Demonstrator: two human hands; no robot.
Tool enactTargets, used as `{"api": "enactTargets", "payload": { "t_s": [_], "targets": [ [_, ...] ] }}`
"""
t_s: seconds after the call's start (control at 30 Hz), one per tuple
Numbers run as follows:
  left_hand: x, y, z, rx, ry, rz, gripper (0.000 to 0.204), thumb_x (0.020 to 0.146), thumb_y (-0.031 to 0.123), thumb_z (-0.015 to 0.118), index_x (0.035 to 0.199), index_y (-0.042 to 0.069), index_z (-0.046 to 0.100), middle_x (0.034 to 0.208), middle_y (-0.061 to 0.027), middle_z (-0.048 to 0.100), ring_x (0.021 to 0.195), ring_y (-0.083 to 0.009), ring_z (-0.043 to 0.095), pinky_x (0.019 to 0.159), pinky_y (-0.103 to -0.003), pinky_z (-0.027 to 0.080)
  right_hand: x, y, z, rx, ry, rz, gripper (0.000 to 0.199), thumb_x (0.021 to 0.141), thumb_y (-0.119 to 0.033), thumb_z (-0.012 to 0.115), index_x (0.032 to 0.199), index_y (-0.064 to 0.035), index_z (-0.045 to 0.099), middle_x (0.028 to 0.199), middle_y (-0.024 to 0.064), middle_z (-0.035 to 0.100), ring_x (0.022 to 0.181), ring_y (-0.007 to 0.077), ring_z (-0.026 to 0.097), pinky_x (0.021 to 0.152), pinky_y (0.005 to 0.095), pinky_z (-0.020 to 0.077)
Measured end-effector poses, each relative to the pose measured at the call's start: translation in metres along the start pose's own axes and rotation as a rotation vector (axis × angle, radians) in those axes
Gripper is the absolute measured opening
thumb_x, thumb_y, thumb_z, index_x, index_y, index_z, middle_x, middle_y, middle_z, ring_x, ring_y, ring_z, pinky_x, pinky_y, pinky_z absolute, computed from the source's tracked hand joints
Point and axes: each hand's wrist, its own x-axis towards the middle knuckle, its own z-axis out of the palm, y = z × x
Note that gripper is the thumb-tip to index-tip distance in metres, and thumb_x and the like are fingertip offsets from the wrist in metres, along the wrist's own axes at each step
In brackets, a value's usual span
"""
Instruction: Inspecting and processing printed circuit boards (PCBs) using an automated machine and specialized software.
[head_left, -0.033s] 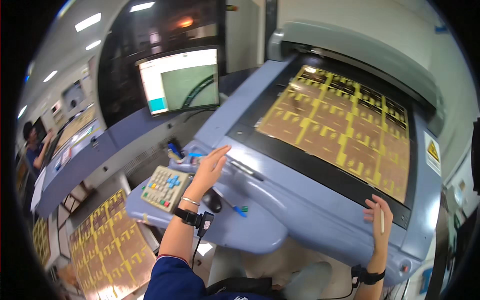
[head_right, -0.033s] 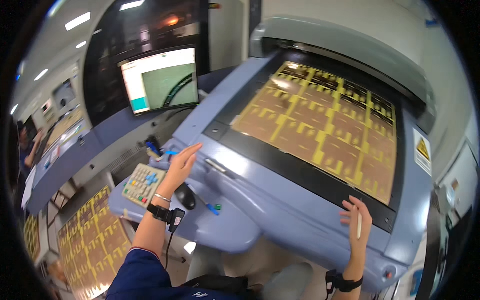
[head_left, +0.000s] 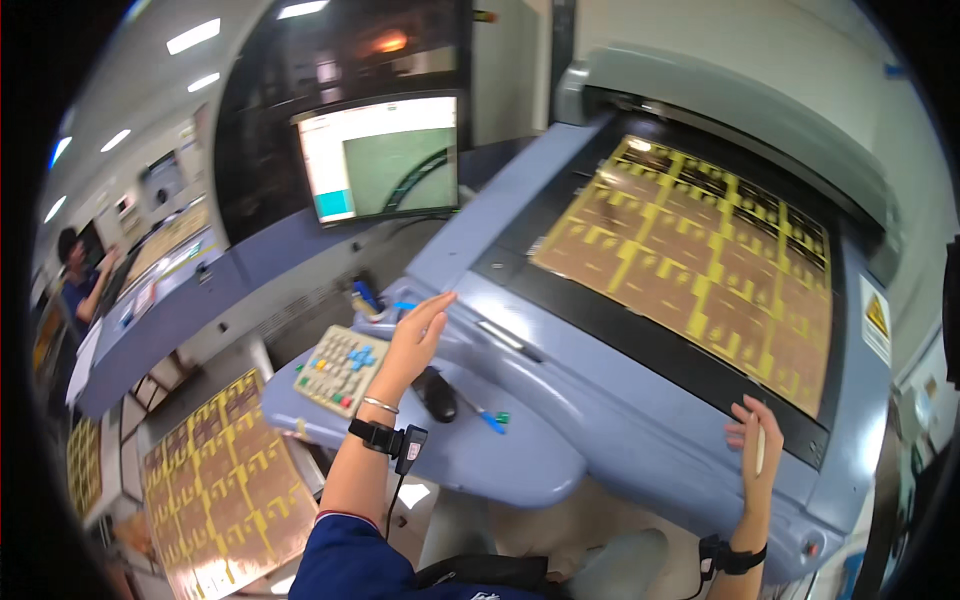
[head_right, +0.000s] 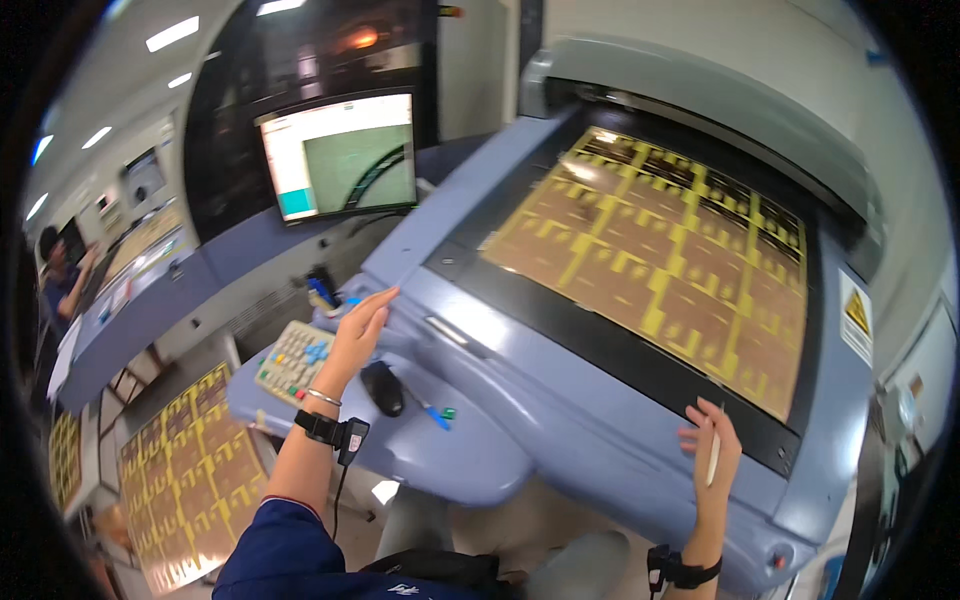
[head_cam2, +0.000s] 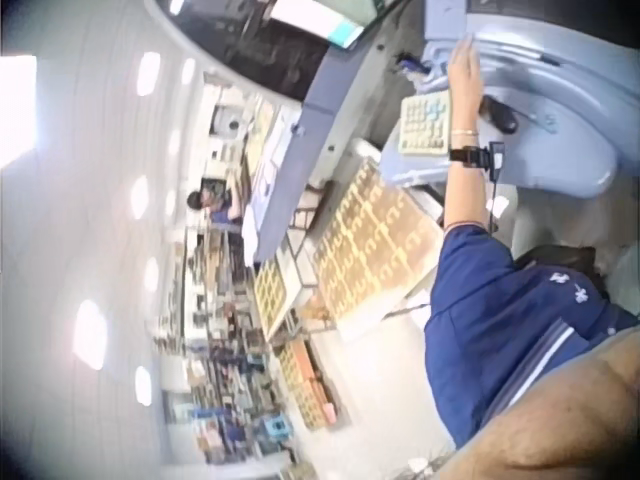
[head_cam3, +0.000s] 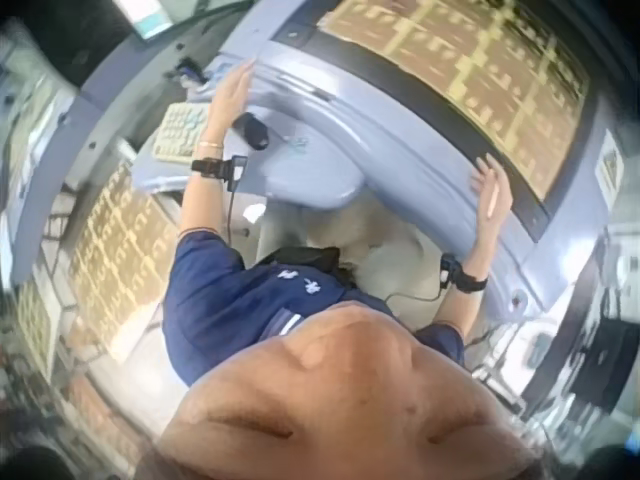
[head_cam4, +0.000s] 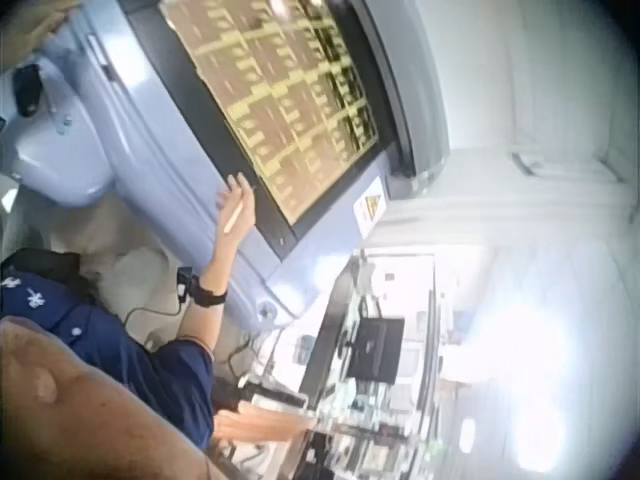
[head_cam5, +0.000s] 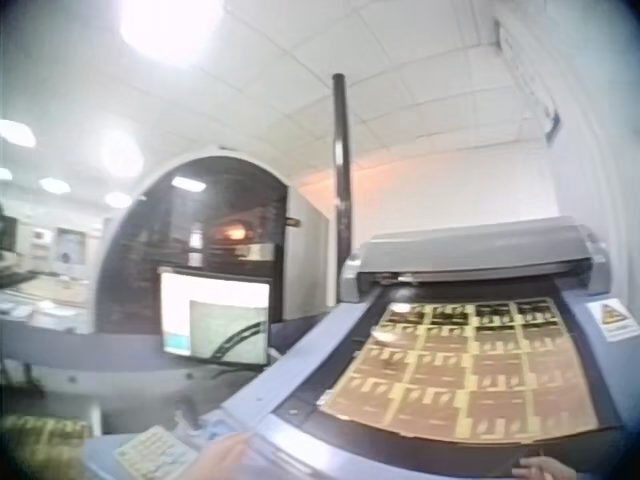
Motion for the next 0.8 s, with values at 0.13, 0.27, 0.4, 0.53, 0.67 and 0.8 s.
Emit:
{"api": "enactTargets", "payload": {
  "t_s": [0.13,0.27,0.4,0.53,0.67,0.8],
  "targets": [
    [-0.063,-0.059,-0.076,-0.183,0.372,-0.290,0.029,0.096,0.016,0.045,0.118,0.002,0.059,0.116,-0.0146,0.061,0.105,-0.0258,0.060,0.090,-0.032,0.044,-0.002,0.022,0.064,-0.416,-0.038,-0.357,0.025,0.089,-0.004,0.051,0.113,-0.0023,0.059,0.109,0.0150,0.064,0.092,0.0229,0.065,0.085,0.0348,0.0494],
    [-0.141,-0.117,-0.156,0.427,0.673,-0.501,0.028,0.095,0.020,0.044,0.101,0.004,0.067,0.103,-0.0131,0.067,0.093,-0.0284,0.063,0.082,-0.034,0.047,-0.009,0.003,0.123,-0.806,-0.156,-0.779,0.031,0.079,0.002,0.057,0.109,-0.0046,0.060,0.125,0.0159,0.055,0.119,0.0327,0.048,0.106,0.0483,0.0297],
    [-0.170,-0.131,-0.170,0.756,0.290,-0.507,0.035,0.096,0.027,0.039,0.103,0.009,0.067,0.113,-0.0098,0.064,0.112,-0.0311,0.053,0.097,-0.041,0.038,-0.001,0.008,0.132,-0.804,-0.150,-0.758,0.029,0.080,0.002,0.056,0.107,-0.0045,0.061,0.126,0.0151,0.055,0.120,0.0315,0.048,0.105,0.0485,0.0315],
    [-0.161,-0.135,-0.171,0.745,0.224,-0.619,0.042,0.097,0.033,0.032,0.108,0.012,0.066,0.129,-0.0064,0.054,0.128,-0.0275,0.040,0.107,-0.047,0.024,-0.001,0.013,0.130,-0.819,-0.134,-0.734,0.027,0.081,0.004,0.054,0.106,-0.0042,0.061,0.128,0.0133,0.054,0.120,0.0318,0.048,0.105,0.0469,0.0317],
    [-0.165,-0.141,-0.171,0.769,0.234,-0.644,0.042,0.097,0.035,0.030,0.110,0.014,0.065,0.132,-0.0049,0.052,0.130,-0.0284,0.038,0.108,-0.048,0.022,-0.002,0.013,0.131,-0.842,-0.130,-0.730,0.025,0.083,0.003,0.052,0.105,-0.0041,0.060,0.129,0.0120,0.054,0.121,0.0316,0.047,0.105,0.0448,0.0321],
    [-0.157,-0.135,-0.172,0.811,0.177,-0.716,0.045,0.097,0.038,0.029,0.111,0.016,0.065,0.135,-0.0049,0.050,0.131,-0.0291,0.037,0.109,-0.050,0.018,-0.004,0.010,0.132,-0.837,-0.095,-0.762,0.026,0.080,0.005,0.054,0.104,-0.0026,0.061,0.125,0.0139,0.056,0.118,0.0316,0.050,0.103,0.0468,0.0343]
  ]
}}
